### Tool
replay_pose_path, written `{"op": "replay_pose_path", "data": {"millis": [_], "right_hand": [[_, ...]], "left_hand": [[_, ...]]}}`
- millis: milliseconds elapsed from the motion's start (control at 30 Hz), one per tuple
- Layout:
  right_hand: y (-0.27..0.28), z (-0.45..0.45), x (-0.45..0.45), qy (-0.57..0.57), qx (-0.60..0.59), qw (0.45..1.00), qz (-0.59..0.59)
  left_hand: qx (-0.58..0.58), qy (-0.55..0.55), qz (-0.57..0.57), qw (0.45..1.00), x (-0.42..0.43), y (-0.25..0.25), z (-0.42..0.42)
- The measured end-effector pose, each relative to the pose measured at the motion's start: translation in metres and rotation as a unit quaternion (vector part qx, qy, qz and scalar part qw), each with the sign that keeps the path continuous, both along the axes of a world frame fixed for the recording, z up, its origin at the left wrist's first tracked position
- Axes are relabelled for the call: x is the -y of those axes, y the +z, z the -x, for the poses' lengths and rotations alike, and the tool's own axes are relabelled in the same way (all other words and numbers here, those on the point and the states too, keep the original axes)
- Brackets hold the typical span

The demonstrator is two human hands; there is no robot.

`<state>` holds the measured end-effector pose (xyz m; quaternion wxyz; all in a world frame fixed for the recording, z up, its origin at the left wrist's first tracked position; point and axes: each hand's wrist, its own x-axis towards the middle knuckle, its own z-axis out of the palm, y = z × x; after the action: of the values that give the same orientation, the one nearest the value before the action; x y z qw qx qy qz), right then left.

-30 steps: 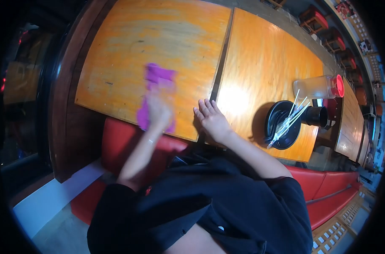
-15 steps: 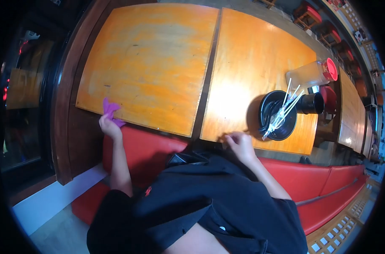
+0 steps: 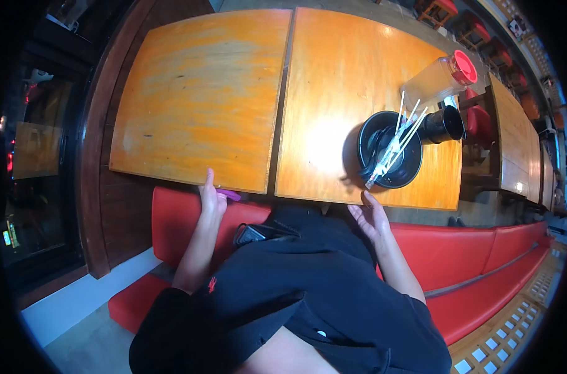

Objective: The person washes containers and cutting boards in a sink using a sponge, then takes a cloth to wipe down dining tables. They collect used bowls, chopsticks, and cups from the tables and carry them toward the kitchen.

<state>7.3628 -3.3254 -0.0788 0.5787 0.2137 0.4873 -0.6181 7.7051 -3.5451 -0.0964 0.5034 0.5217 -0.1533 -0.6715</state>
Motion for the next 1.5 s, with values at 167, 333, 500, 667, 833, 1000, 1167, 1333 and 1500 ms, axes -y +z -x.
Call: {"op": "replay_pose_path", "data": {"millis": [167,333,500,667,833,1000,1167,1333,1500], "right_hand": [[0.001,0.0,0.006,-0.068,-0.003,0.998,0.001],[-0.017,0.008,0.001,-0.068,-0.058,0.996,0.006],[-0.02,0.005,0.001,-0.05,-0.071,0.996,-0.008],[-0.018,0.001,0.0,-0.052,-0.084,0.995,0.006],[-0.018,0.003,0.0,-0.031,-0.078,0.996,-0.011],[-0.003,0.016,-0.005,0.07,-0.047,0.994,-0.073],[0.047,0.069,-0.015,0.487,-0.142,0.851,-0.138],[0.089,0.119,0.002,0.414,-0.243,0.871,-0.108],[0.086,0.118,0.012,0.217,-0.321,0.916,-0.1]], "left_hand": [[0.052,0.01,0.042,0.998,-0.012,-0.028,0.003],[0.021,-0.01,0.064,0.998,-0.021,-0.019,-0.002],[-0.008,-0.062,0.035,0.997,-0.023,-0.025,-0.022],[0.001,-0.09,0.04,0.995,-0.021,-0.026,-0.028],[0.119,-0.281,0.012,0.952,-0.027,0.007,-0.047],[0.125,-0.468,-0.136,0.864,-0.004,0.073,-0.052],[-0.017,-0.431,-0.002,0.902,0.02,0.143,0.046],[0.58,-0.43,0.5,0.478,0.015,0.077,0.139],[0.562,-0.504,0.542,0.37,0.054,0.042,0.258]]}}
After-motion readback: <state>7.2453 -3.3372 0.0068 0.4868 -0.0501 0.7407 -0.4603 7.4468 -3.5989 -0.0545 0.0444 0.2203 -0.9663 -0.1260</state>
